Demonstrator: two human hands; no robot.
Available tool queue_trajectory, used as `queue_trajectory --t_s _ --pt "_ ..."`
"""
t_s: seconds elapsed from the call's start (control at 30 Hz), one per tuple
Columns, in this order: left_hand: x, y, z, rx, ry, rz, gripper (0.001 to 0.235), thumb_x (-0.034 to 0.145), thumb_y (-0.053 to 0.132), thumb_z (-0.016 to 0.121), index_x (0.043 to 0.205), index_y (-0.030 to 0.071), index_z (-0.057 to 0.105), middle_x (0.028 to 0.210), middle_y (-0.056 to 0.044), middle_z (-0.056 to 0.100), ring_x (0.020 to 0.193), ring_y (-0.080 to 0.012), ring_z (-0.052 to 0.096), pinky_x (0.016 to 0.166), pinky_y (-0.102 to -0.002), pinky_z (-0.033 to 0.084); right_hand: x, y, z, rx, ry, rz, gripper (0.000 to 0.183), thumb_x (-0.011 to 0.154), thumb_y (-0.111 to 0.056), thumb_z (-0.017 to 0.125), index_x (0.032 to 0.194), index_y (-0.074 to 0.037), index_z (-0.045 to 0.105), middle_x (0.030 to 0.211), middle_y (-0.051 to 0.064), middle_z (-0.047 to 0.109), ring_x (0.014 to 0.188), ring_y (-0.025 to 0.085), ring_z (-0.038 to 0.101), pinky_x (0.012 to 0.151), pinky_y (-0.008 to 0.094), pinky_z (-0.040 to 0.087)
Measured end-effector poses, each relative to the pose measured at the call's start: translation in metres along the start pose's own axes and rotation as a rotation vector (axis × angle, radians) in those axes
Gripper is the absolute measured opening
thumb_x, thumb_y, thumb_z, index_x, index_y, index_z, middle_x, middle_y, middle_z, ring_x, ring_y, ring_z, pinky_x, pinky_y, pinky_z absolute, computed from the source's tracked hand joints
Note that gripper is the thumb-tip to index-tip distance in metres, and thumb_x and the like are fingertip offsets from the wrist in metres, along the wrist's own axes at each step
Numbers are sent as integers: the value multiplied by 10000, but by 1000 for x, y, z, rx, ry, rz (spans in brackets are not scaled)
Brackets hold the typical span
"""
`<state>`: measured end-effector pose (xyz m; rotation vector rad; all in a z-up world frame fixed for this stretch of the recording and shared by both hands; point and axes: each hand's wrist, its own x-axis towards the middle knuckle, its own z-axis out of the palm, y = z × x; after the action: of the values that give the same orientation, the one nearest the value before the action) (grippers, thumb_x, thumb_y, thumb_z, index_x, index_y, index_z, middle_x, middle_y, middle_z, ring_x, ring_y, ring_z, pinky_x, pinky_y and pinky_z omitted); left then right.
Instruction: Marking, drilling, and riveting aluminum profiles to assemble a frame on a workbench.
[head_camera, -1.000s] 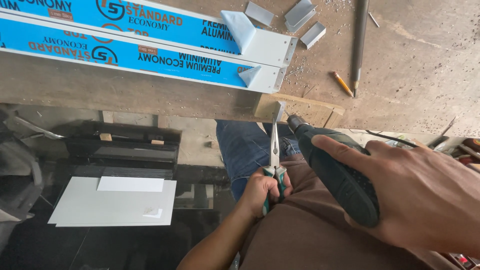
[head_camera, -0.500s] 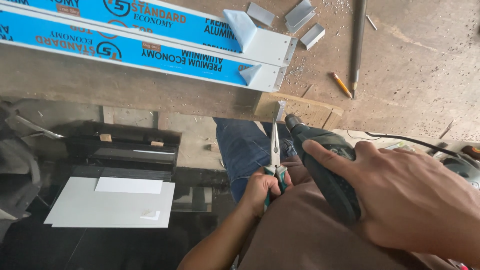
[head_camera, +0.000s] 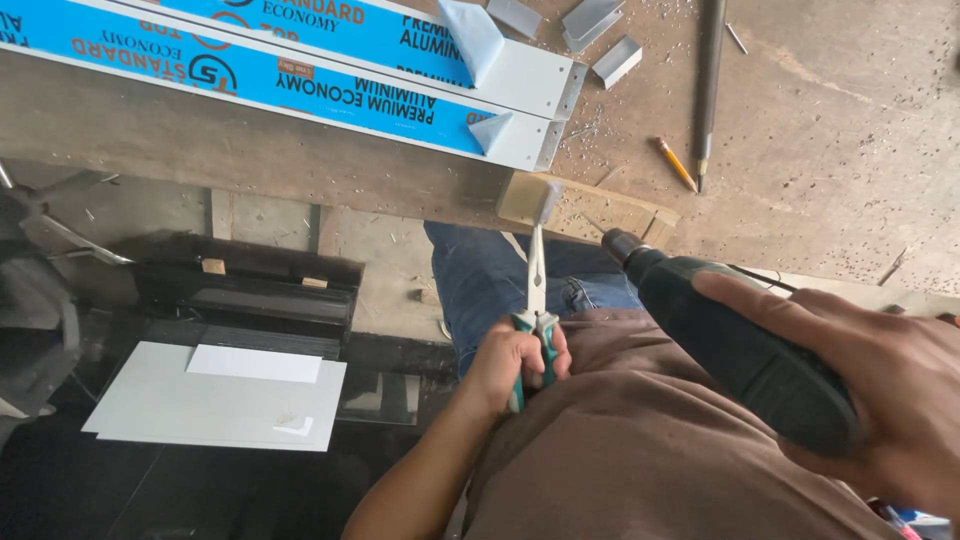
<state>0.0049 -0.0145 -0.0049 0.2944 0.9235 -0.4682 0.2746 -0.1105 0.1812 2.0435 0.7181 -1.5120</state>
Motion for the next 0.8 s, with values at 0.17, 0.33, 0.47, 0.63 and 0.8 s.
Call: queue_trajectory --t_s 0.17,0.33,0.47,0.63,0.8 --pt "6 -11 7 -378 -77 -35 242 549 -35 473 766 -111 548 627 -287 514 571 -360 506 511 -400 419 -4 -10 -2 123 -13 26 1287 425 -309 901 1518 -732 370 1174 -374 766 873 59 883 744 284 652" --pt "13 -27 14 -529 -120 -53 255 576 -32 461 793 -114 565 640 -279 497 586 -375 466 582 -432 456 5 -22 -2 92 -222 8 1191 651 -479 810 1617 -738 164 1121 -286 777 995 100 826 826 343 608" --pt "9 -30 21 -577 -130 -23 229 594 -24 460 785 -96 564 656 -264 498 587 -378 471 563 -449 454 7 -29 4 60 -132 -98 1287 551 -408 877 1623 -657 209 1062 -174 766 883 231 820 752 383 612" --pt "7 -29 23 -555 -134 -8 238 599 -9 473 793 -101 575 669 -266 524 572 -402 487 567 -461 467 8 -36 5 -21 -129 -94 1313 574 -507 862 1650 -648 123 1103 -178 728 957 241 789 760 405 628" --pt "6 -28 22 -540 -135 -20 227 614 -10 468 800 -95 569 682 -262 527 563 -407 488 551 -461 447 6 -43 4 -79 -111 -87 1188 656 -637 776 1648 -662 123 959 -115 711 845 255 789 742 417 619"
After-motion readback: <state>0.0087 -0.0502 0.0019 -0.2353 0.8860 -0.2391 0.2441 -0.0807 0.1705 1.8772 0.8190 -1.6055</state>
